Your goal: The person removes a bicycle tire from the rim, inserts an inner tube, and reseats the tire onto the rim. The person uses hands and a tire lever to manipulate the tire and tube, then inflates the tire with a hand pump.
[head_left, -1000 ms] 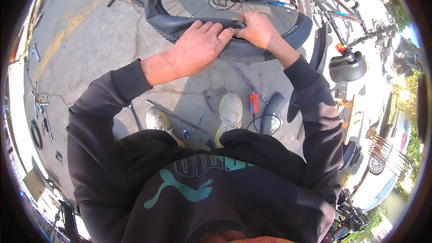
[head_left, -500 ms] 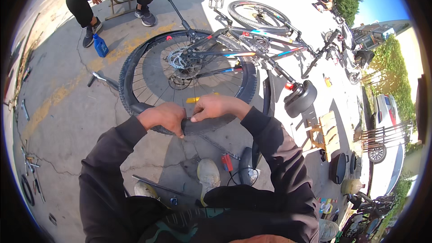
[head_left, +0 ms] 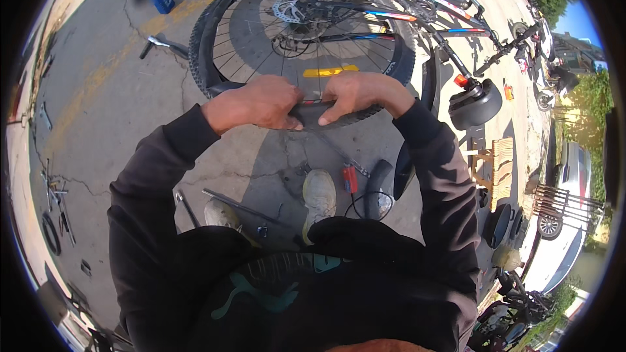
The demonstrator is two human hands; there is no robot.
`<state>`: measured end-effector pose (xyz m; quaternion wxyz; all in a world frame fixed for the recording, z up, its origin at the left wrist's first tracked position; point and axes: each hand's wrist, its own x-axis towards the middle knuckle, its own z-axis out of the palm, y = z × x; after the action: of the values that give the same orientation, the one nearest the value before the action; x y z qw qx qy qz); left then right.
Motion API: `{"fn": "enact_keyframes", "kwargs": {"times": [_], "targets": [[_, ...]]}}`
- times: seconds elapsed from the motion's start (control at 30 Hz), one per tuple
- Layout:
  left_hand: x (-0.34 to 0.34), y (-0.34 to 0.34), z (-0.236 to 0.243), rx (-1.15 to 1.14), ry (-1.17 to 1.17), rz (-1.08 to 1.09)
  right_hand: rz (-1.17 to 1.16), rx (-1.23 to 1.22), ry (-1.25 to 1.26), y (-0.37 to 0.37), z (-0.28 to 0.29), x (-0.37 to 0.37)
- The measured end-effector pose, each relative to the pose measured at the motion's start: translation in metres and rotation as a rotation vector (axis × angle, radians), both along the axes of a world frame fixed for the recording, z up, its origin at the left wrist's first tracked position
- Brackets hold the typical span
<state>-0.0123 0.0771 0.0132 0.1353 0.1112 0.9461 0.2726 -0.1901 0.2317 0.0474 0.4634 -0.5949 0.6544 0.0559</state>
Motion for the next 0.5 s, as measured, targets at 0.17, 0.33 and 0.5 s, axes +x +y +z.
{"fn": "enact_keyframes", "kwargs": {"times": [0.17,0.33,0.5], "targets": [[-0.014,0.018,0.010,-0.035,-0.210,-0.043,0.173,0.136,0.200,-0.007,0.007,0.019],[0.050,0.059,-0.027,0.114,0.453,0.276,-0.094,0.053,0.255,0.019,0.017,-0.009],[0.092,0.061,-0.044,-0.139,0.643,-0.028,-0.265,0.051,0.326,0.023,0.017,-0.045]]}}
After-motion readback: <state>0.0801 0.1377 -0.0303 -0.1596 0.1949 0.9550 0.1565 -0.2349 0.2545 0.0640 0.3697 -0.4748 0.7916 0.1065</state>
